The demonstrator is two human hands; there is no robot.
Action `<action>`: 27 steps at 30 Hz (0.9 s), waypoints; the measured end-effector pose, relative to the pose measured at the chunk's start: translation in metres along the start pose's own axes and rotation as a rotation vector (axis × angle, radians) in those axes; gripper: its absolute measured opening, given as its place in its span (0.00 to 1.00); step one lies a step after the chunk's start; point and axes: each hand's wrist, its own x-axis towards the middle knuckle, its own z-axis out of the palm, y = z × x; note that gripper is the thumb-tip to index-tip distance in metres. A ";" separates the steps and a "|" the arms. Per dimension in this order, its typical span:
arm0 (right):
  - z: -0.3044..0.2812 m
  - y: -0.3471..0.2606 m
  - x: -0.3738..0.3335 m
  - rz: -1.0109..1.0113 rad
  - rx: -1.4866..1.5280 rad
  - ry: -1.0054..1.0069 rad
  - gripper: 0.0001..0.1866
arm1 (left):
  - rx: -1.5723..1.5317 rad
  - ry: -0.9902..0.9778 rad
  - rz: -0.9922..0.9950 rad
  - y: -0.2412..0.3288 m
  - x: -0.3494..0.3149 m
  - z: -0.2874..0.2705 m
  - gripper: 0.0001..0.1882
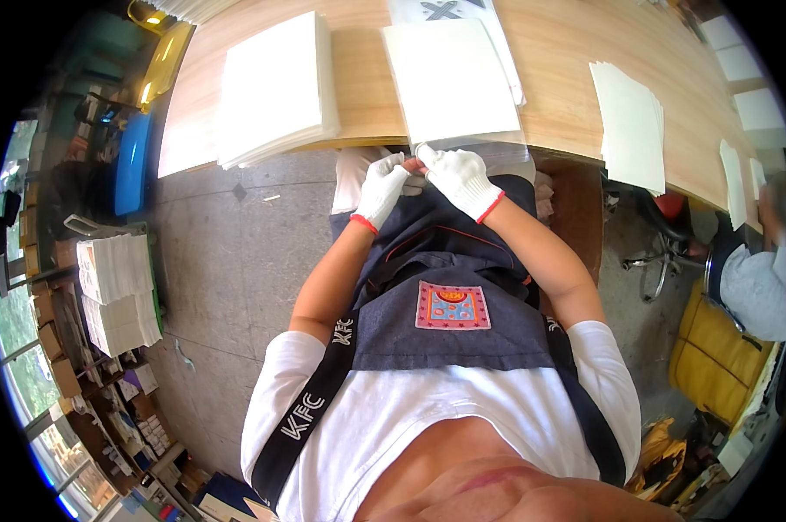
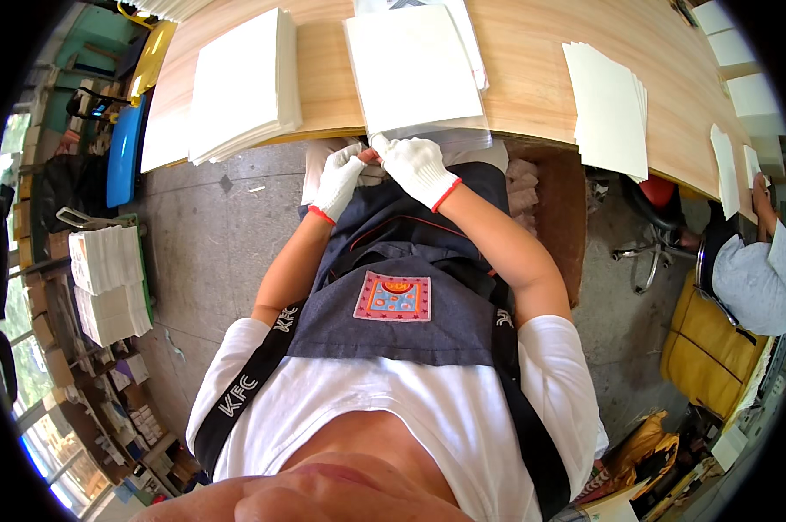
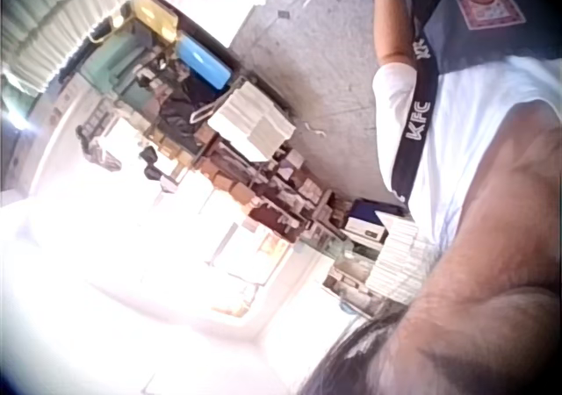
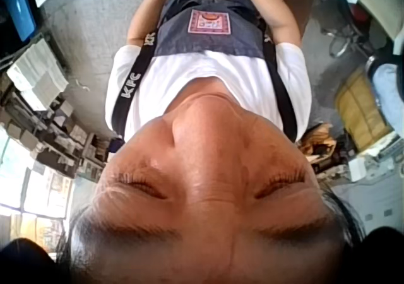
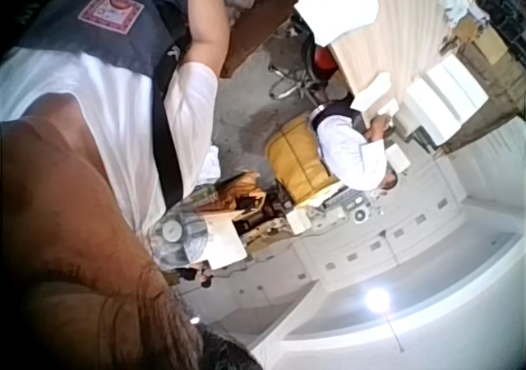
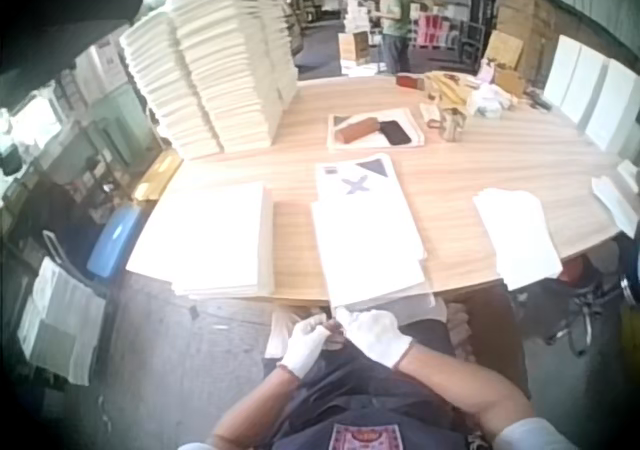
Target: The person inserts a stack of blank white pages into a printed book cover. They align the edges of the pages with the cover and press the assembly together. The person repeats this process with multiple book covers and stacks of pages, creating a pile of assembled books on the table.
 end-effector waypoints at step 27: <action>-0.038 0.101 -0.058 -0.122 -0.083 0.442 0.13 | 1.352 0.062 1.364 0.032 0.010 -0.015 0.09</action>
